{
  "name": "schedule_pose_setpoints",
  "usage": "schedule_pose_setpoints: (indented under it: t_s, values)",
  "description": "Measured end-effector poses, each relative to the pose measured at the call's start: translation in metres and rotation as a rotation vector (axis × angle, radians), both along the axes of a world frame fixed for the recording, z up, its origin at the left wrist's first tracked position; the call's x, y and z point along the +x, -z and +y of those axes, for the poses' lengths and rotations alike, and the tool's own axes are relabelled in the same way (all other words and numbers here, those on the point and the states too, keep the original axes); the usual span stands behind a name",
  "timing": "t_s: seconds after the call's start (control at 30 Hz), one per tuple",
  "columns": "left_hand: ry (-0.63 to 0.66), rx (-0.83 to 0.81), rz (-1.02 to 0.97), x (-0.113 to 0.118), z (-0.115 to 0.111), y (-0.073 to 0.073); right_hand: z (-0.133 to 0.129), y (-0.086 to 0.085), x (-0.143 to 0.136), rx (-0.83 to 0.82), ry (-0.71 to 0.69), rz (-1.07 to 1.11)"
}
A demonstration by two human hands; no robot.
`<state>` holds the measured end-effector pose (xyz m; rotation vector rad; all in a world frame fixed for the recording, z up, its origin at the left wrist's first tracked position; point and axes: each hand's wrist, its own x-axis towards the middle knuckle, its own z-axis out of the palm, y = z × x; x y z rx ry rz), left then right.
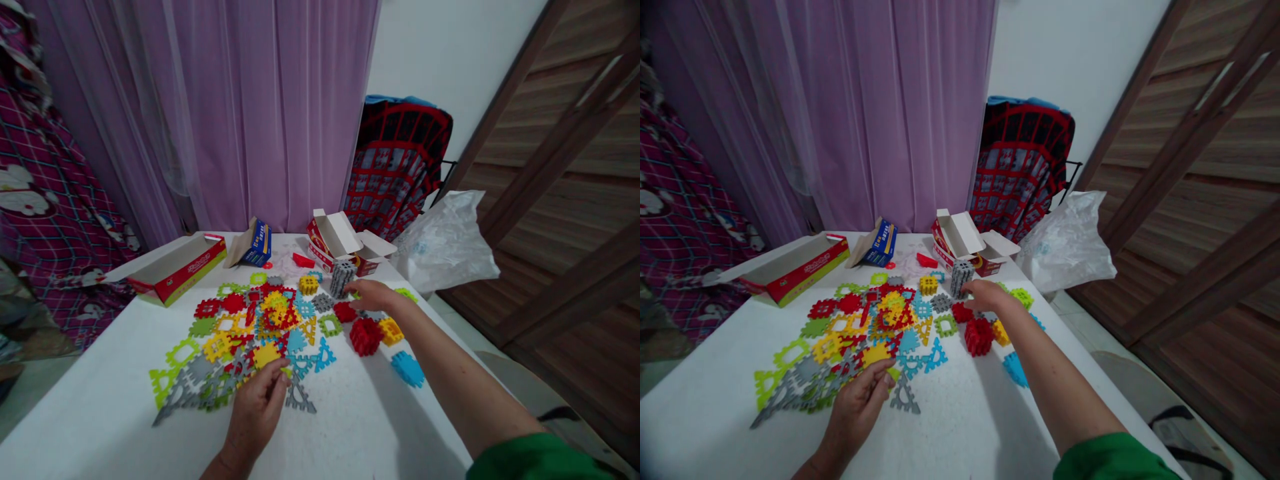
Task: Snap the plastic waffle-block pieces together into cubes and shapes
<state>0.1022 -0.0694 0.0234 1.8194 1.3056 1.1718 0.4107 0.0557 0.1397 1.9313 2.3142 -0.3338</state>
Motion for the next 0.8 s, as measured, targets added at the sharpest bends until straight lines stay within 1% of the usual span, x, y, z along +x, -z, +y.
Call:
schedule_pose_setpoints:
  t_s: [0.07, 0.1, 0.13, 0.17, 0.23, 0.3, 0.33, 0.37, 0.43, 0.5, 0.6, 0.7, 0.8]
  values:
    - [-0.004, -0.001, -0.007, 0.0, 0.001, 0.0, -0.017, -0.002, -0.012, 0.144, 0.051, 0.117]
    - [-0.007, -0.002, -0.012, 0.0, 0.001, 0.0, -0.028, 0.001, -0.023, 0.226, 0.087, 0.217]
    - [-0.008, -0.005, -0.018, 0.0, 0.001, 0.001, -0.04, 0.008, -0.036, 0.298, 0.126, 0.348]
    - [-0.008, -0.009, -0.026, 0.0, 0.002, 0.002, -0.053, 0.019, -0.052, 0.321, 0.142, 0.496]
    - [-0.015, -0.015, -0.048, 0.0, 0.002, 0.004, -0.079, 0.047, -0.087, 0.363, 0.131, 0.715]
    - [-0.036, -0.013, -0.071, 0.0, 0.001, 0.007, -0.1, 0.077, -0.118, 0.394, 0.108, 0.803]
    - [-0.048, -0.009, -0.076, 0.0, 0.0, 0.009, -0.107, 0.091, -0.13, 0.402, 0.123, 0.829]
    - [-0.057, -0.002, -0.074, 0.0, 0.0, 0.01, -0.113, 0.102, -0.139, 0.42, 0.147, 0.848]
    - [-0.053, 0.019, -0.049, 0.0, -0.001, 0.011, -0.118, 0.116, -0.147, 0.451, 0.178, 0.875]
    - [-0.02, 0.054, -0.009, -0.002, -0.001, 0.01, -0.119, 0.122, -0.148, 0.474, 0.196, 0.892]
    - [0.02, 0.142, 0.059, -0.003, -0.001, 0.007, -0.117, 0.123, -0.144, 0.496, 0.203, 0.897]
    - [0.022, 0.267, 0.135, -0.003, -0.003, 0.0, -0.117, 0.123, -0.144, 0.511, 0.189, 0.897]
    - [0.029, 0.431, 0.206, 0.0, -0.007, -0.006, -0.117, 0.125, -0.144, 0.551, 0.188, 0.919]
